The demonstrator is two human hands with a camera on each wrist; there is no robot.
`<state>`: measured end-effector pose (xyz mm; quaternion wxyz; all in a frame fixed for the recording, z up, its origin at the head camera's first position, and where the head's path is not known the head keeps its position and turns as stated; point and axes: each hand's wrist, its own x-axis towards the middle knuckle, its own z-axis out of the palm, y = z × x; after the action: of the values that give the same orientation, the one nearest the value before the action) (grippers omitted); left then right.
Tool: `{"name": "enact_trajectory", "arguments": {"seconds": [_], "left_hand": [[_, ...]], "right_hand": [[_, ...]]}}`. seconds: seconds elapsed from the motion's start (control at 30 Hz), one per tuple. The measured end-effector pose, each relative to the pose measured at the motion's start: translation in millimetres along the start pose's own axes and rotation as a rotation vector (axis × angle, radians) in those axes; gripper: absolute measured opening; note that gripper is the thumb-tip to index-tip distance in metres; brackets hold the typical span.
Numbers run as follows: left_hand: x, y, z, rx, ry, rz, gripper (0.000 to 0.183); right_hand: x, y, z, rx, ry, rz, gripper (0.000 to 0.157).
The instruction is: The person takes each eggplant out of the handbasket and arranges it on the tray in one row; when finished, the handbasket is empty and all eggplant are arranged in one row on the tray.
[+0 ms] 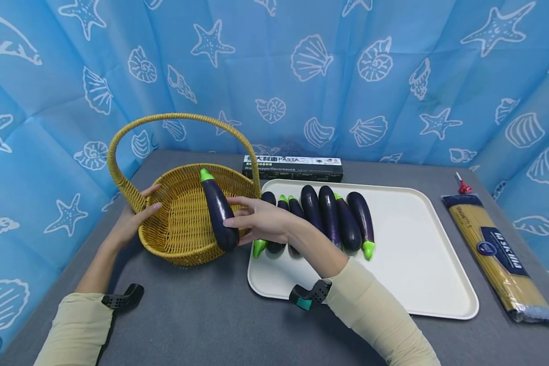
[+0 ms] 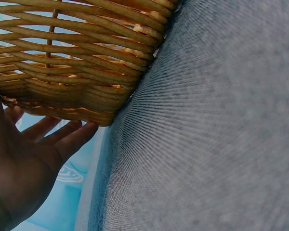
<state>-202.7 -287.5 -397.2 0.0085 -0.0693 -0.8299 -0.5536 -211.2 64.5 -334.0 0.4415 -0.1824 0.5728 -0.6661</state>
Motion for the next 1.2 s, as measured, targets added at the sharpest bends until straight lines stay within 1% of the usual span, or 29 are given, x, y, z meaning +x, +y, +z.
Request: {"name": "enact_trajectory", "arguments": {"seconds": [0.07,0.1,0.17,0.3,0.53,0.63,0.87,1.1,1.2], "left_hand": [[-2.7,7.4,0.7,0.0,-0.004,-0.001,0.065],[-2.9,7.9,0.6,0.001,-0.005,-0.001,0.065],[-2.1,5.0,0.3,0.003,-0.005,0.003,0.065],[2.9,-9.5,-1.4,0.003,-0.002,0.008,0.065],[3.3,-11.2,-0.3,0.01,0.006,0.006,0.064],[3.5,-11.7,0.5,0.013,0.01,0.011,0.063],[2.6,-11.6,0.7,0.02,0.014,0.02,0.064],[2.6,-11.5,0.0,0.03,0.007,0.031,0.063],[2.5,-11.4,-0.3,0.03,0.003,0.03,0.064]], "right_hand": [[-7.9,1.5,-4.2,-0.015,-0.006,-0.006,0.067],[-11.9,2.4,-6.6,-0.026,-0.008,-0.008,0.068],[-20.1,4.3,-11.8,-0.049,-0.007,-0.008,0.069],[-37.9,9.7,-22.8,-0.082,0.003,0.001,0.071],[-68.9,20.7,-42.4,-0.14,0.027,-0.004,0.074],[-80.4,24.5,-49.7,-0.145,0.036,-0.002,0.075],[-104.6,27.9,-63.9,-0.18,0.083,-0.004,0.077],[-122.7,33.2,-80.0,-0.161,0.125,-0.008,0.075],[-131.1,34.7,-87.0,-0.165,0.166,-0.001,0.074]]}}
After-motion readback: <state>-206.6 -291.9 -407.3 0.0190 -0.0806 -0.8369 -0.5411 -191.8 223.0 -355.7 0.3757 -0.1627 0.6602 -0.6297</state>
